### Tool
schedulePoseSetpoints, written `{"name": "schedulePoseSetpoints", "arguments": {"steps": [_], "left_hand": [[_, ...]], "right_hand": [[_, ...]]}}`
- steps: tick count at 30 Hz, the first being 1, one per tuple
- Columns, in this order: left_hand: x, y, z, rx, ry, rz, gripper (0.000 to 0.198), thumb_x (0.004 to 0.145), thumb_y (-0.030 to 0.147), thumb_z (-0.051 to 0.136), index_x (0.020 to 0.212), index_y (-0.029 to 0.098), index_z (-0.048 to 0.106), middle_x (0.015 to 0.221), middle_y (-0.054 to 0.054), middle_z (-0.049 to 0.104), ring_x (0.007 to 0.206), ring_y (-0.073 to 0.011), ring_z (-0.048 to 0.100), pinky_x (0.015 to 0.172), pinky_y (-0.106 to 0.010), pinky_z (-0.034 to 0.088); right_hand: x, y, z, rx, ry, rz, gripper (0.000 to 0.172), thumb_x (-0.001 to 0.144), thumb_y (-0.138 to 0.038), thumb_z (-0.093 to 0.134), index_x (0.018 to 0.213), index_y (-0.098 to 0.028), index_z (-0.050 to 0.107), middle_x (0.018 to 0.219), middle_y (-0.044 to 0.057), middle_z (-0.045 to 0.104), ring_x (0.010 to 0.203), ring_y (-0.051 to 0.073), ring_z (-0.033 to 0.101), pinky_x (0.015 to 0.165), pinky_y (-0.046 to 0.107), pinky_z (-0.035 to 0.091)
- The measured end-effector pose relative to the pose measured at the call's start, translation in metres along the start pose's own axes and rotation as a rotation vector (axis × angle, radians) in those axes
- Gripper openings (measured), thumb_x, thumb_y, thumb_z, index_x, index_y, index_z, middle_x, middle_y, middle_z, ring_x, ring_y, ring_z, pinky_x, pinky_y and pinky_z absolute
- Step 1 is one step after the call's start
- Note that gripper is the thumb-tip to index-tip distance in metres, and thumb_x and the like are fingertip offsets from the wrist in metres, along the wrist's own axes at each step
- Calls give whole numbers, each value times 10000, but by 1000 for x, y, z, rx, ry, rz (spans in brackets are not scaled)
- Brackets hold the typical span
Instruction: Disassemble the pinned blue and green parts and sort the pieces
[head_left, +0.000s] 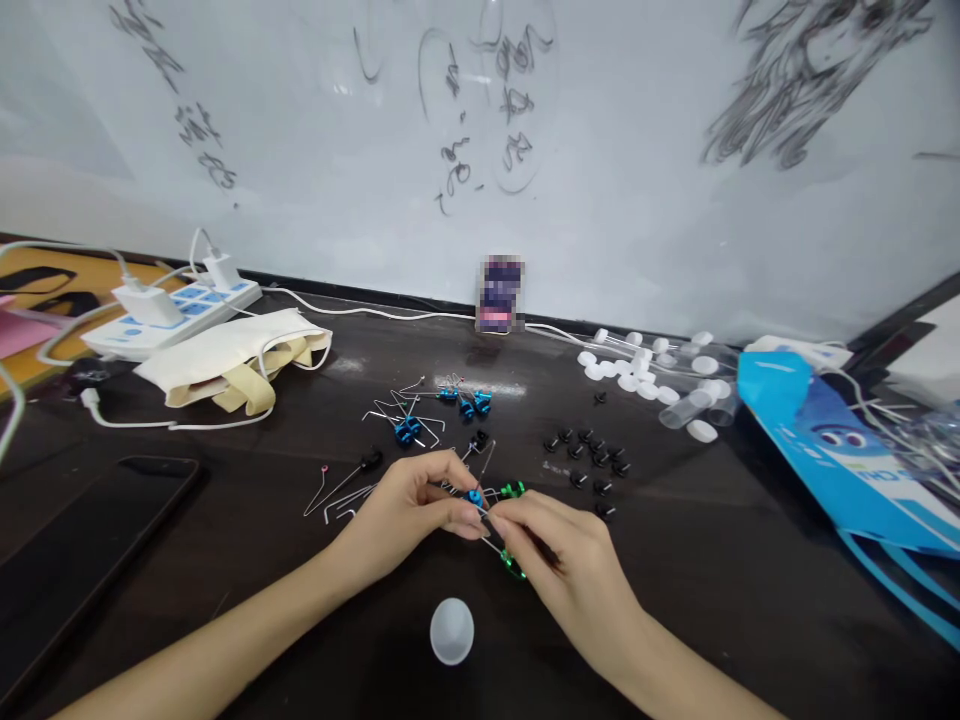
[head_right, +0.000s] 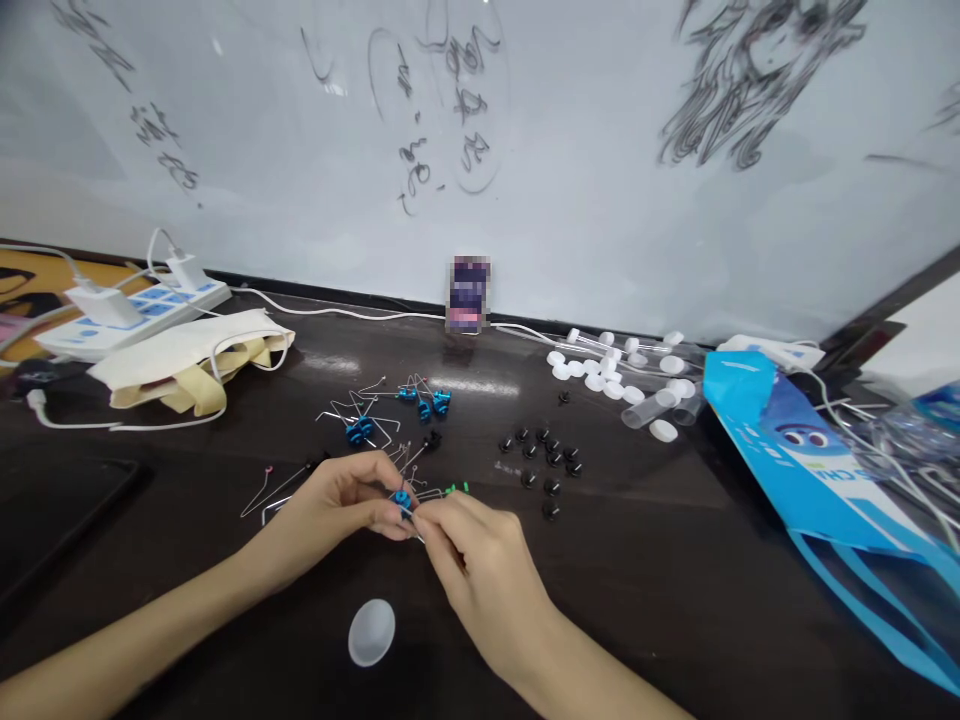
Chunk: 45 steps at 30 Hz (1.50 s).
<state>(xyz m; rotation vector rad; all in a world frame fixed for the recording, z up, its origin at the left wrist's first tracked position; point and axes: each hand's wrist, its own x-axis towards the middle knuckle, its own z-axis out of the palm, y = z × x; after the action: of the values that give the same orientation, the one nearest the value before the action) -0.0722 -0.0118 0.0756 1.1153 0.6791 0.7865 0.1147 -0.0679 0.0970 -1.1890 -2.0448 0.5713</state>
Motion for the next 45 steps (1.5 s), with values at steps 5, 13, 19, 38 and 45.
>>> {"name": "schedulePoseSetpoints", "arguments": {"steps": [5, 13, 19, 38, 45], "left_hand": [[-1, 2, 1, -13, -30, 1, 183, 735, 187, 723, 884, 141, 628, 841, 1, 675, 733, -157, 702, 742, -294, 582], [-3, 4, 2, 39, -29, -10, 144, 746, 190, 708, 869, 133, 661, 829, -18, 695, 767, -148, 687, 786, -283, 558], [-4, 6, 2, 129, -51, 38, 134, 756, 183, 693, 873, 132, 653, 811, -34, 694, 779, -157, 674, 749, -272, 533], [-14, 14, 9, 503, -96, 72, 180, 870, 305, 543, 826, 152, 628, 678, -1, 628, 665, -150, 659, 643, -241, 519], [-12, 21, 7, 461, -41, 83, 248, 870, 352, 535, 773, 135, 605, 712, -20, 608, 669, -161, 650, 618, -257, 534]], "right_hand": [[3, 1, 1, 7, 47, 5, 156, 925, -148, 483, 909, -172, 636, 771, 14, 598, 653, 109, 538, 607, 224, 389], [7, -1, -3, 198, -56, 229, 236, 919, -228, 502, 728, -166, 627, 630, -17, 525, 578, 99, 452, 541, 230, 315], [13, 2, -3, 711, -163, 528, 275, 871, -344, 571, 706, -129, 619, 557, -45, 437, 467, 53, 273, 445, 219, 174], [-3, -1, -2, -251, -29, -136, 258, 958, -178, 393, 934, -155, 649, 756, 51, 619, 654, 153, 554, 611, 276, 431], [2, 0, -6, -102, 52, -85, 294, 935, -336, 485, 1168, -170, 551, 985, 98, 654, 732, 162, 615, 649, 279, 480]]}}
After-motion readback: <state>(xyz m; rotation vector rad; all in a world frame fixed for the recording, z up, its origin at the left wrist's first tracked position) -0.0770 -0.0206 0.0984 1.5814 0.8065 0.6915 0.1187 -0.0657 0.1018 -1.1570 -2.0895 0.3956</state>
